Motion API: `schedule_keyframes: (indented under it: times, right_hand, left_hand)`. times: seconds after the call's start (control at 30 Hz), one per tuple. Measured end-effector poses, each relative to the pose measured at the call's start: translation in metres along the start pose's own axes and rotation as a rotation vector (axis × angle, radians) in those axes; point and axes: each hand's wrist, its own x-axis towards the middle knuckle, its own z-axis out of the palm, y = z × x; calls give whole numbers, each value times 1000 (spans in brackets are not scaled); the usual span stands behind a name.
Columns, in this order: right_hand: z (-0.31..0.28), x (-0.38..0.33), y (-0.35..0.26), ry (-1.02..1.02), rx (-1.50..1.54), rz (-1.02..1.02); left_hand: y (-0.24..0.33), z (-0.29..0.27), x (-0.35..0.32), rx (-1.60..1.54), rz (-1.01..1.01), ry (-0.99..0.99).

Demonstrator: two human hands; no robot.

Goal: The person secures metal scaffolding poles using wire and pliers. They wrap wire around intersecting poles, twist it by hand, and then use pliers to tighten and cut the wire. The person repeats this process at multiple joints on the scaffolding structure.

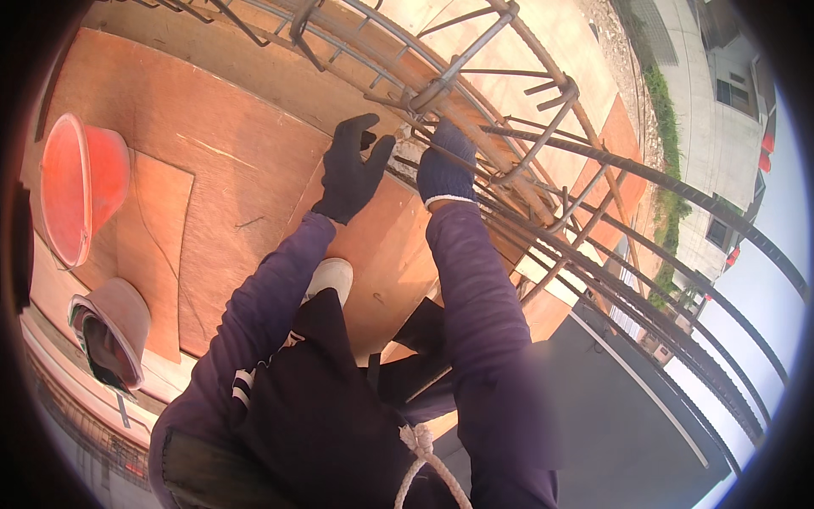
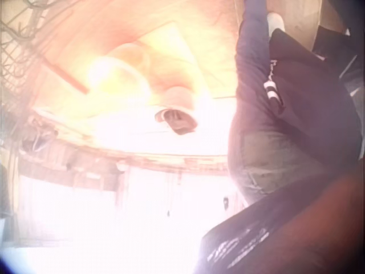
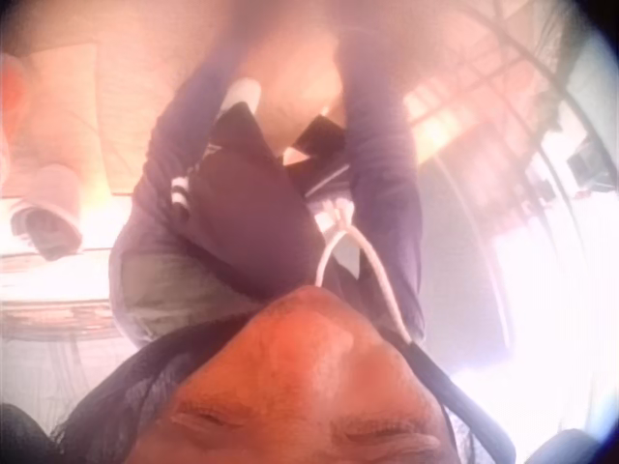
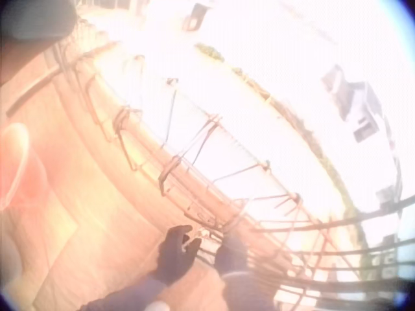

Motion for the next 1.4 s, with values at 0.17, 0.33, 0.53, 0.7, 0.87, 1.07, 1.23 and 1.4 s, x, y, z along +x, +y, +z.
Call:
schedule_keyframes:
  times: [0.17,0.33,0.53,0.7,0.87,1.07,1.23,1.4]
  right_hand:
    - [-25,7,-9,-99,-263,28]
    - [-46,8,-7,10,-553,-174]
    - [-56,4,-2,59,-492,-225]
    - [-65,5,-3,32,-519,-257]
    - [-77,3,-4,-14,-533,-230]
    - [-79,3,-2,-7,-416,-287]
    - [-80,0,-5,-9,-493,-239]
    - [-85,-3,-7,44,-480,-288]
  left_hand:
    - [7,27,42,-765,-602,-145]
    - [9,35,54,-1088,-754,-168]
    - [-4,36,54,-1083,-742,-309]
    - [-12,49,56,-1087,-783,-375]
    - [-7,61,53,-1285,-800,-331]
    - [-7,63,49,-1277,-816,-359]
    - [-3,67,48,-1241,-816,-401]
    - [-5,64,50,-1053,-811,-427]
